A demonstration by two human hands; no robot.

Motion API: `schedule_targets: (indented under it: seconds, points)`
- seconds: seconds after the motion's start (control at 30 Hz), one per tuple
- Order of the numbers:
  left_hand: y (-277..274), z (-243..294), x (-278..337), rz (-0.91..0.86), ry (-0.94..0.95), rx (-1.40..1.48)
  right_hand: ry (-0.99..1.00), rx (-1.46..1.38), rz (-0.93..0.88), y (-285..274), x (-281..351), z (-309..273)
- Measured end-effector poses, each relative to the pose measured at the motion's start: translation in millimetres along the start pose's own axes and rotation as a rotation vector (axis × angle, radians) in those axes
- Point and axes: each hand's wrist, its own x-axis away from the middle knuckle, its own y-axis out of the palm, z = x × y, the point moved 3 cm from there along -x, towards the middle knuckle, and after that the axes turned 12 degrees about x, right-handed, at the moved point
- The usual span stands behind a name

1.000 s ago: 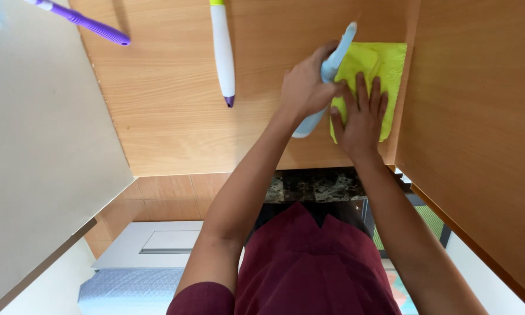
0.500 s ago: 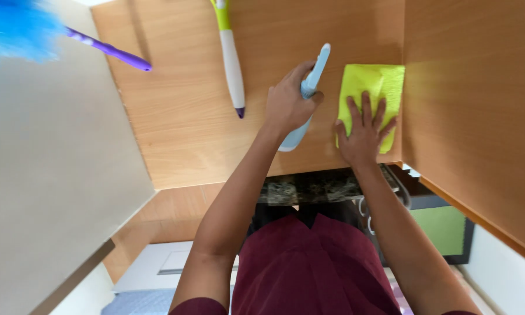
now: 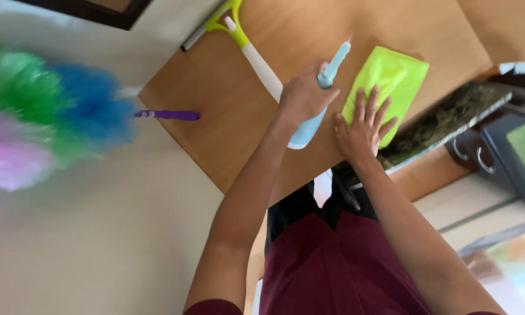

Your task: Cleaning a wooden desk and a chair with a spray bottle and cloth.

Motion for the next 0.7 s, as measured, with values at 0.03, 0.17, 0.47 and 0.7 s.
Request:
schedule_targets:
  seconds: [0.03,0.17,0.47,0.7]
  points:
    - [8,-8,-5,-0.030,-0.004,-0.001,0.029,0.004,-0.009,0,7,4]
    - [25,-32,-25,-0.002,0.005,-0.105,0.050,0.028,-0.027,-14,14,0]
    - [22,-32,-20,0.060,0.139,0.030,0.064,0.067,0.127,-8,-55,9]
    - [-2,-56,49,0.347,0.523,0.298,0.136,0.033,0.146,-56,-210,-51]
